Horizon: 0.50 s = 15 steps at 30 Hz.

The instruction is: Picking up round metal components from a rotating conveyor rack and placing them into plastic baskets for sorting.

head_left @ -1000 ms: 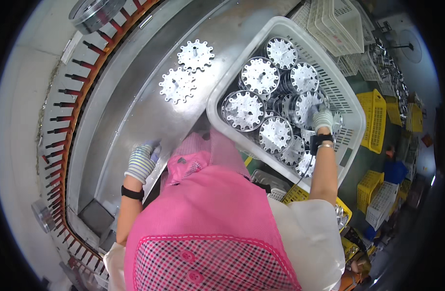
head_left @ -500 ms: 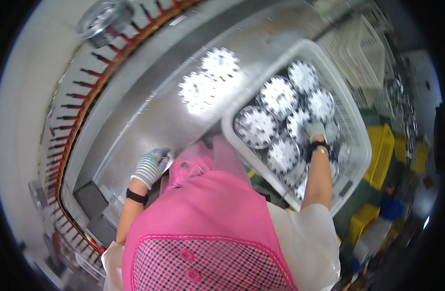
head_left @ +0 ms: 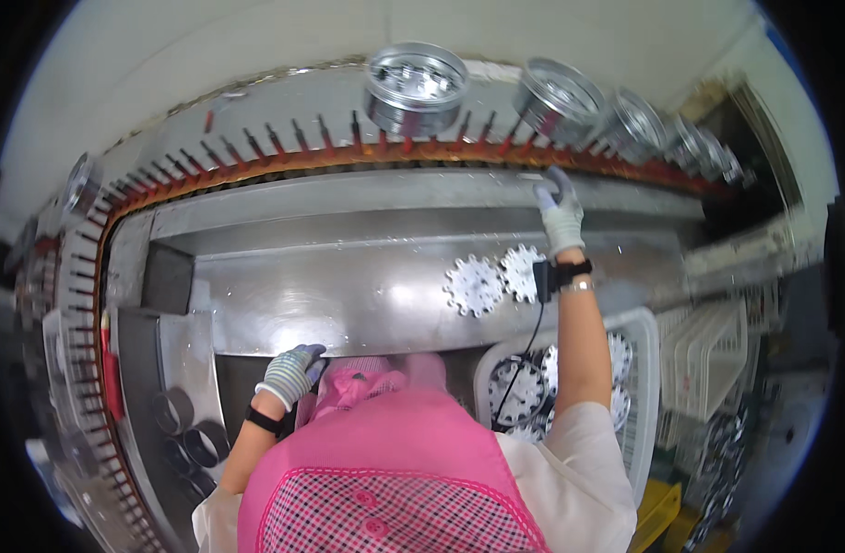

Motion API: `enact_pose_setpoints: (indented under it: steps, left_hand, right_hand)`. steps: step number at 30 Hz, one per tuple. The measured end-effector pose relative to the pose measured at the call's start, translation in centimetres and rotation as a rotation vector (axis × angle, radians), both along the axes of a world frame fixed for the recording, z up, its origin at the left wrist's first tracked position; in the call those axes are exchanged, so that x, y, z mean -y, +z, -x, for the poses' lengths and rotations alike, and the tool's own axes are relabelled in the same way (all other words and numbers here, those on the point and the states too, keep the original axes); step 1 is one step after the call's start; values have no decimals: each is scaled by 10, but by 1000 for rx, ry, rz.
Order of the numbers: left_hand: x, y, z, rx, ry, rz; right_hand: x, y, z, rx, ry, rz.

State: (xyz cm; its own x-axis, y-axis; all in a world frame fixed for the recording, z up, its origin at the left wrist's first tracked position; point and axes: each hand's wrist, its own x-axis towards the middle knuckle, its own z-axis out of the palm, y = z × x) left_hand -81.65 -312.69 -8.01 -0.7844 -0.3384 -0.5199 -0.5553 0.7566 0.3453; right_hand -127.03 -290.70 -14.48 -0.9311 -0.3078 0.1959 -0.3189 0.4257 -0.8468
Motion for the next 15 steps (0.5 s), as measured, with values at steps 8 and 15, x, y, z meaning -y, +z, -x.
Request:
enact_pose_setpoints:
  steps: [8,15]
  left_hand:
    - [-14,11,-93,32,438,111]
    - [-8,26,-70,202,375,98]
  right_hand:
    - [120,-99,158,53,-90,-651]
    - [143,-73,89,-361,-391,89]
